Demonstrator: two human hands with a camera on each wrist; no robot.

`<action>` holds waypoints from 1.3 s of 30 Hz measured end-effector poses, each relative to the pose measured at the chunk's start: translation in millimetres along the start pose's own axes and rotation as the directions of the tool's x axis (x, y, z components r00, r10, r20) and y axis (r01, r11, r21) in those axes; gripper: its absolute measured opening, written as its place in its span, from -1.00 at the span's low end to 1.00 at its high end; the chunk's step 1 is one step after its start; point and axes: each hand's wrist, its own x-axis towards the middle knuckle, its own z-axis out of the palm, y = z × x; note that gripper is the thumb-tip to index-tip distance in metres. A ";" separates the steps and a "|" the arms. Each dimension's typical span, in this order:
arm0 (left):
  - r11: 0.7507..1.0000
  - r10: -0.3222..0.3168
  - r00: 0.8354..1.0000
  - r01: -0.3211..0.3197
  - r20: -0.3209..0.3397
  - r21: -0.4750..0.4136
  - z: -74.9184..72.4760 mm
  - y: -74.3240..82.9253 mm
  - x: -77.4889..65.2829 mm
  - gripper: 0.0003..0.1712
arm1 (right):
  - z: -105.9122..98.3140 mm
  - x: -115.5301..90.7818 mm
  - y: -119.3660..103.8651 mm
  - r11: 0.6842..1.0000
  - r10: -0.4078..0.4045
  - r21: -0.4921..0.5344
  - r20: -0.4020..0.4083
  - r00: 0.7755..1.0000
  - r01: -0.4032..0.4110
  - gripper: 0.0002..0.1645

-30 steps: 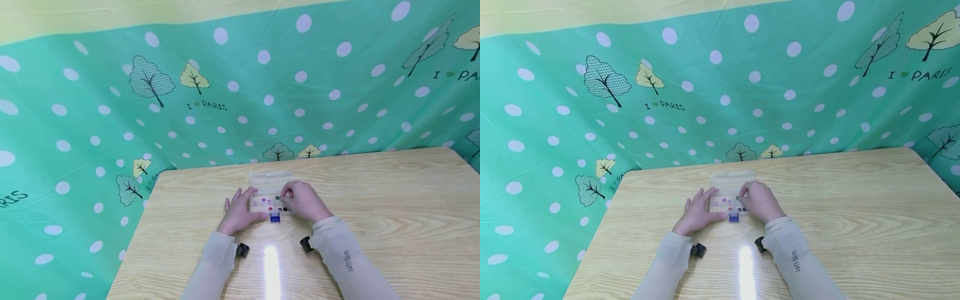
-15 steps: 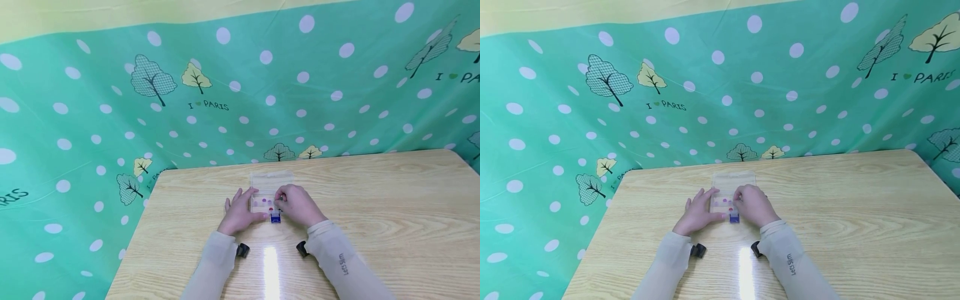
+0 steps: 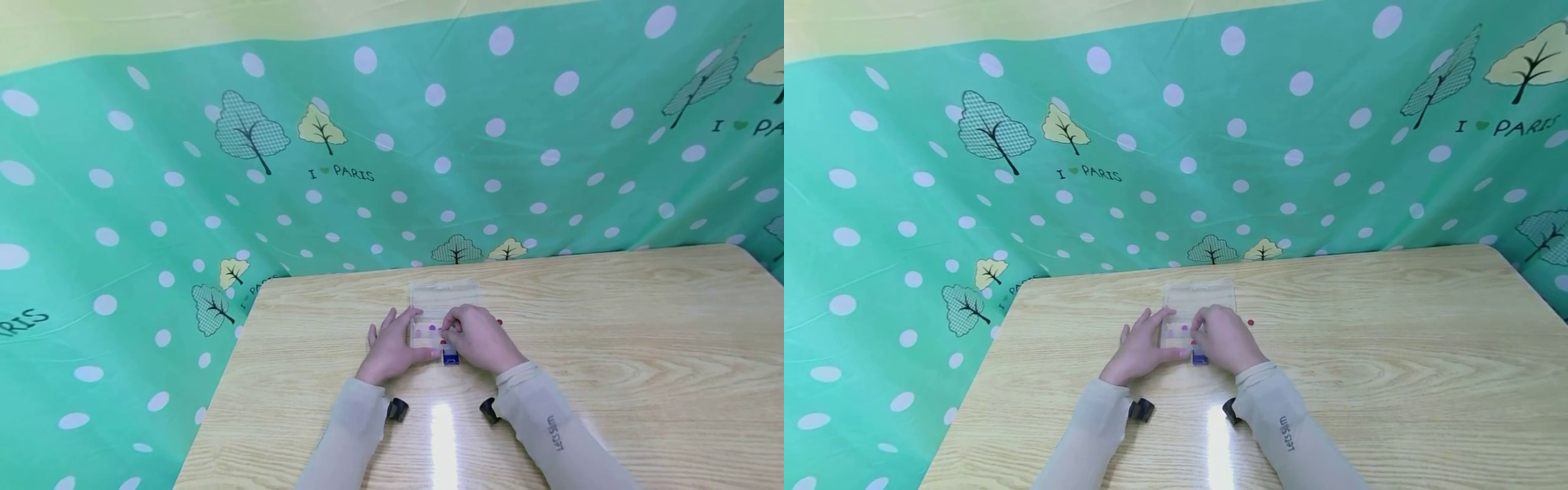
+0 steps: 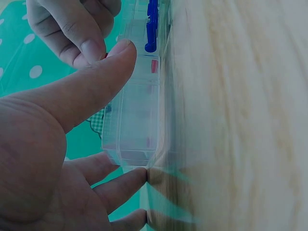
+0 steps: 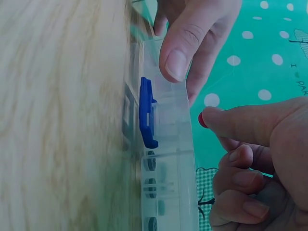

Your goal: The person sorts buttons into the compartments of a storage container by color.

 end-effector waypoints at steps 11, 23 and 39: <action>1.000 0.010 1.000 -0.010 0.000 -0.007 0.7 -1.4 0.1 -0.06 | 5.3 -0.8 -2.7 1.000 -0.022 0.007 0.001 1.000 0.022 -0.90; 1.000 0.020 1.000 -0.020 -0.001 -0.010 0.2 -0.9 -0.1 -0.04 | 13.8 1.0 -2.1 0.999 -0.028 0.020 0.021 0.999 0.028 -0.95; 1.000 0.017 1.000 -0.017 -0.002 -0.010 0.0 -0.6 0.4 -0.03 | 18.1 0.5 -4.9 1.000 -0.029 -0.011 0.021 0.999 0.029 -0.95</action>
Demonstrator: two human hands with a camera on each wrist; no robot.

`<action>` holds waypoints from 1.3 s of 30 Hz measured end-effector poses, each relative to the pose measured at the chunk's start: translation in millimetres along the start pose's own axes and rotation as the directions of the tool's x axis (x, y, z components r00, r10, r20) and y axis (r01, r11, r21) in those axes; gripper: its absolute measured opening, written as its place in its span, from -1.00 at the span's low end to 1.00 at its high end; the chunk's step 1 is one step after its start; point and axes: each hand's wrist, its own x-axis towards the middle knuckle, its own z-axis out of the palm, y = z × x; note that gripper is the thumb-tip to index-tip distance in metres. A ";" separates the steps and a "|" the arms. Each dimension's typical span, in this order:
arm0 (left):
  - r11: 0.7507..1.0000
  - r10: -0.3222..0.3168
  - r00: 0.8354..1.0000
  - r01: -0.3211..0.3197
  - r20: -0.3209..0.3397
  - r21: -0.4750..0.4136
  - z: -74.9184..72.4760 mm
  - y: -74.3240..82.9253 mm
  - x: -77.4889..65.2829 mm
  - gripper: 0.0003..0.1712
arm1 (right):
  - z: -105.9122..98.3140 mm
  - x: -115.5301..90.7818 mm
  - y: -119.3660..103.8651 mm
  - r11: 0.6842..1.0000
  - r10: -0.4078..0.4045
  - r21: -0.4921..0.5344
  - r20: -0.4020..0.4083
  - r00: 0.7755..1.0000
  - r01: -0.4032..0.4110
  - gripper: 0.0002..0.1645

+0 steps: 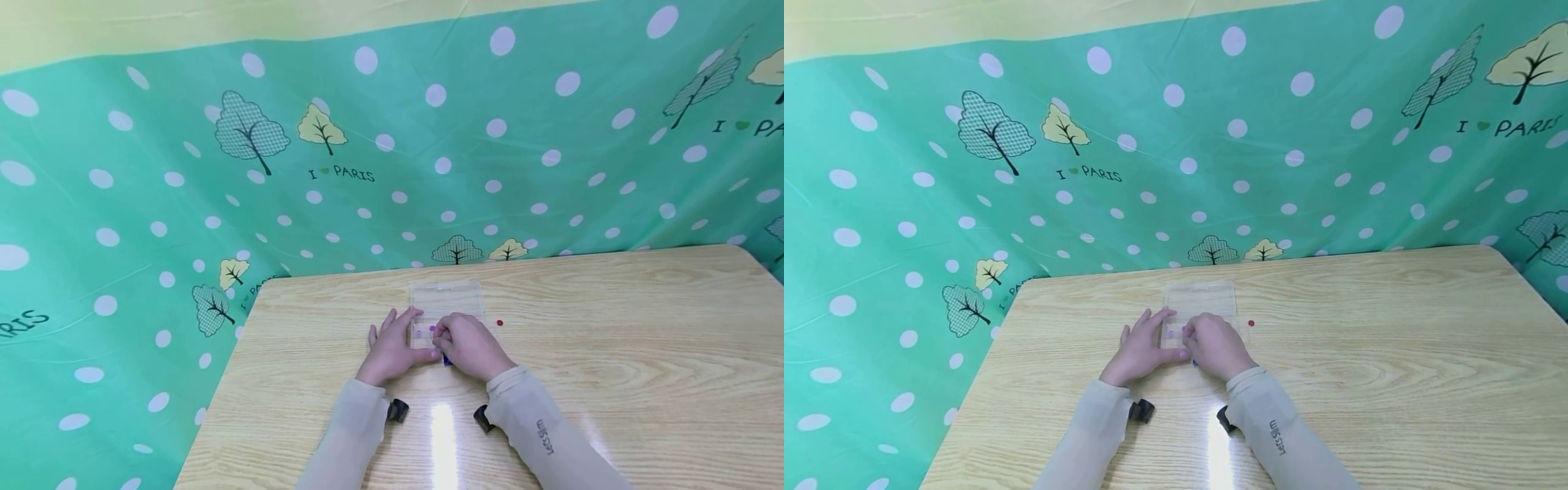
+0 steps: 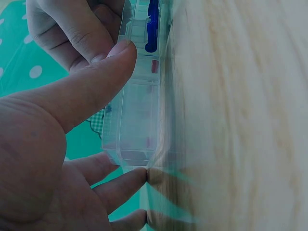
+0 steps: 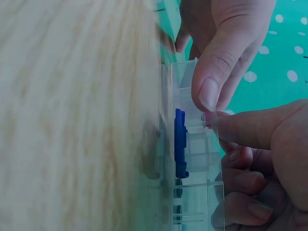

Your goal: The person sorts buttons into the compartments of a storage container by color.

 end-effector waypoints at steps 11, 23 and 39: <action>1.000 0.011 1.000 -0.011 -0.005 0.003 0.9 -0.7 -0.2 -0.04 | 2.5 1.4 0.8 1.000 0.015 -0.004 0.003 1.000 -0.015 -0.95; 1.000 0.000 1.000 0.000 -0.003 0.012 1.8 -0.3 0.2 -0.03 | 2.7 0.3 1.9 1.000 0.001 -0.028 -0.015 1.000 -0.001 -0.95; 0.999 0.008 1.000 -0.008 -0.002 0.035 1.7 -0.6 1.9 -0.04 | -6.4 0.3 5.4 1.000 -0.019 0.017 -0.024 1.000 0.020 -0.93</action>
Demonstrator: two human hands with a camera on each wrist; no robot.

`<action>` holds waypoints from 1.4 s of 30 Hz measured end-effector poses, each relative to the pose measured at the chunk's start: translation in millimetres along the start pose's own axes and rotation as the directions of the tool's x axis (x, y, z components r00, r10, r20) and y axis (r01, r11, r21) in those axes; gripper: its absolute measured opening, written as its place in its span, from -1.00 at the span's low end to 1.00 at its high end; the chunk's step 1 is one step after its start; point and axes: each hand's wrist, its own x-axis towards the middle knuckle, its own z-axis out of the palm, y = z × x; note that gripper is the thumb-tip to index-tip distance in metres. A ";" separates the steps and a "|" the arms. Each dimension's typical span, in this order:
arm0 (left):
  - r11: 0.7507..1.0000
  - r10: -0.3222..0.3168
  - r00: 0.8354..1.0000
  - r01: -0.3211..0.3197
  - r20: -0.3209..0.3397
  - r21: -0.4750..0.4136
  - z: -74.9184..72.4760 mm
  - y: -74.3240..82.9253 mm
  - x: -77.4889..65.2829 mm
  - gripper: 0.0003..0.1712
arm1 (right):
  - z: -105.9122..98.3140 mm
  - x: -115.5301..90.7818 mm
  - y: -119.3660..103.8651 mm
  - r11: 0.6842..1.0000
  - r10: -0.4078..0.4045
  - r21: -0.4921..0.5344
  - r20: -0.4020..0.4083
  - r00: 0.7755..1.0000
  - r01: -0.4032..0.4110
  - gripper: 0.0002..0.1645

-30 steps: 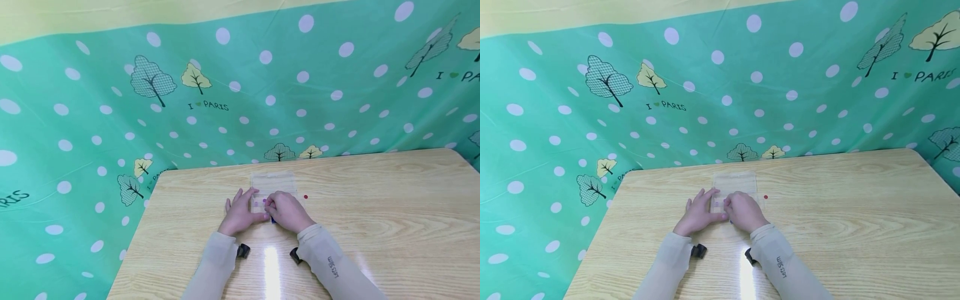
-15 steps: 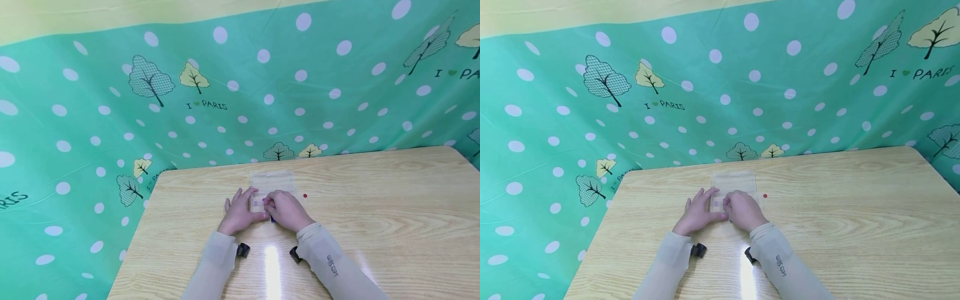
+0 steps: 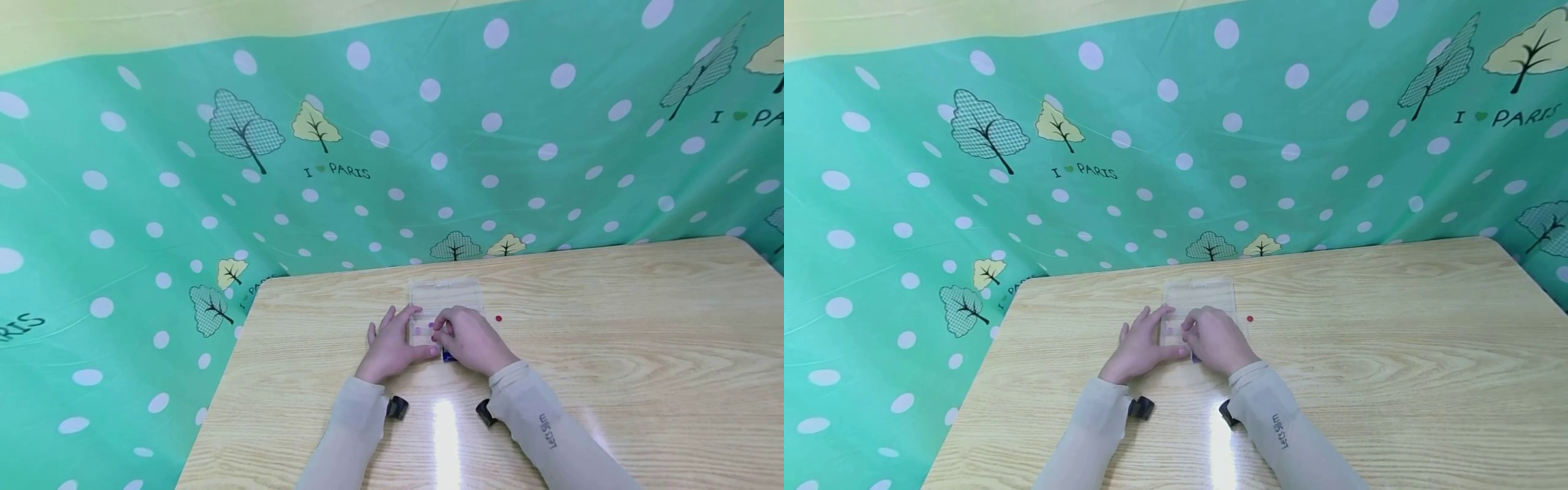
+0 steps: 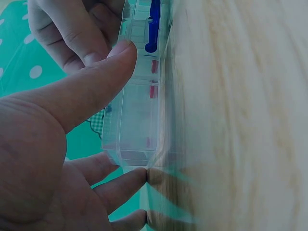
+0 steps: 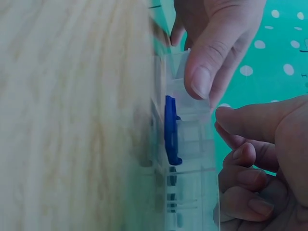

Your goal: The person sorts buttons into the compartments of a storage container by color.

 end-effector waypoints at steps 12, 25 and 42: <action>1.000 -0.018 1.000 0.018 -0.001 -0.015 0.5 -0.9 -1.3 -0.03 | -13.2 -3.0 0.9 0.999 0.041 0.036 -0.011 0.999 -0.041 -0.94; 0.999 -0.040 0.999 0.040 0.002 -0.007 2.3 -1.7 -2.2 -0.04 | -26.8 -4.5 12.9 0.993 0.089 0.082 -0.016 0.996 -0.087 -0.96; 0.999 -0.052 0.999 0.052 -0.002 -0.012 1.8 -1.0 -0.8 -0.03 | -44.3 -11.3 36.5 0.983 0.158 0.111 -0.082 0.984 -0.149 -0.91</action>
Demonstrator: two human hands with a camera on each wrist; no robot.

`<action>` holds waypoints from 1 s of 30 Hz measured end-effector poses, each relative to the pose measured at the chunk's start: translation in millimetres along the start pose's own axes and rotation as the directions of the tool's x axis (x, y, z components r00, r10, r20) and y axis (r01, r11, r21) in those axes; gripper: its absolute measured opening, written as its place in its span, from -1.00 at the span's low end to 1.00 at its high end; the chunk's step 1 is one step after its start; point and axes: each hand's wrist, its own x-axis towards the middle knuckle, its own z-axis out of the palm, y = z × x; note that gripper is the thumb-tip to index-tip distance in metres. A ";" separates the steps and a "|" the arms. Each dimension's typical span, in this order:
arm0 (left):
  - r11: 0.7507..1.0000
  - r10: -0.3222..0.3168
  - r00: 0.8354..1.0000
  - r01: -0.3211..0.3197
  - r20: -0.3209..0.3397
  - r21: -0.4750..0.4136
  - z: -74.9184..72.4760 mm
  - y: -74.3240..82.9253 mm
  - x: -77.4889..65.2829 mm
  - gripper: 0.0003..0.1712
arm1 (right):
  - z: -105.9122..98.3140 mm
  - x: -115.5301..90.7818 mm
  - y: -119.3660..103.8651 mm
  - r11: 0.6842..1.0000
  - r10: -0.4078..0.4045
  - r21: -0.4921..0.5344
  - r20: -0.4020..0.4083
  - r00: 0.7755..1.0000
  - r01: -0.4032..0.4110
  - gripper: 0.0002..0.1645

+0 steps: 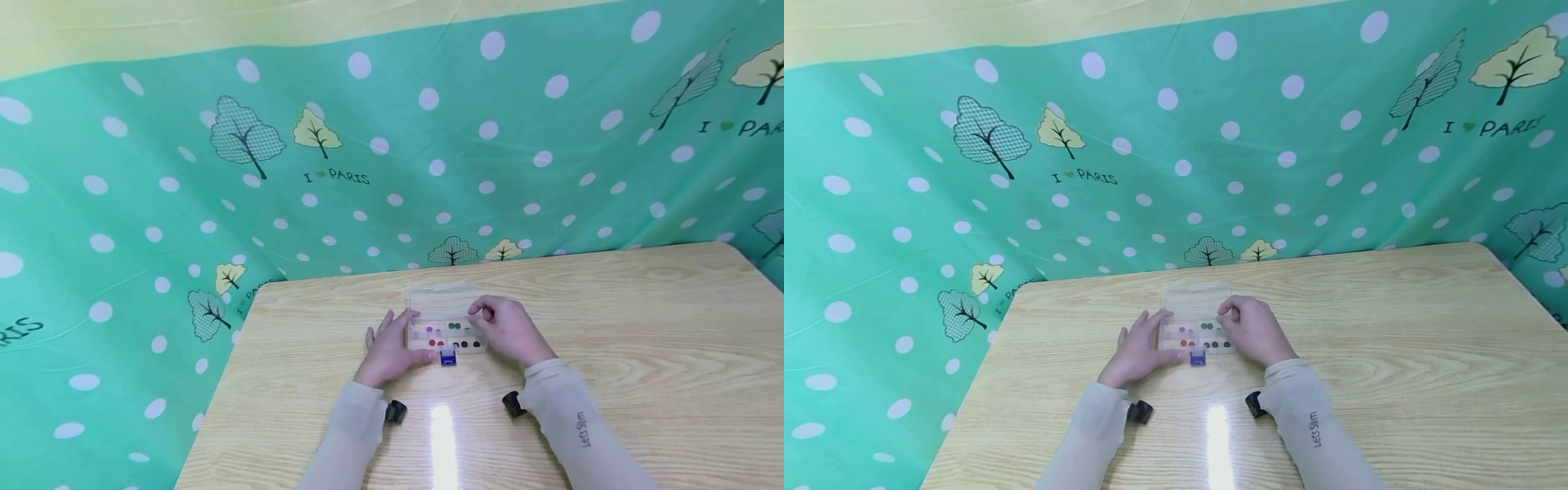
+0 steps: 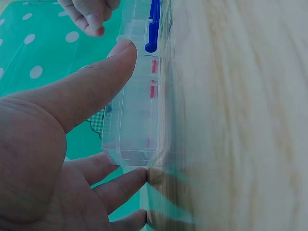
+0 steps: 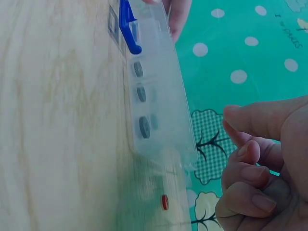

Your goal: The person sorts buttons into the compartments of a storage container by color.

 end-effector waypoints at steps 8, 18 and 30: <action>1.000 0.012 1.000 -0.012 0.003 0.003 0.9 -0.8 0.2 -0.02 | -4.7 -1.9 12.5 1.000 0.027 0.006 -0.023 0.999 -0.027 -0.87; 1.000 0.008 1.000 -0.008 0.002 -0.009 0.4 -0.4 -0.1 -0.04 | -9.4 -2.6 22.5 1.000 0.027 -0.010 -0.040 0.999 -0.028 -0.86; 1.000 0.013 1.000 -0.013 -0.001 -0.020 -1.2 0.9 -1.8 -0.02 | -11.4 -1.0 32.9 0.997 0.075 -0.013 -0.023 0.997 -0.076 -0.78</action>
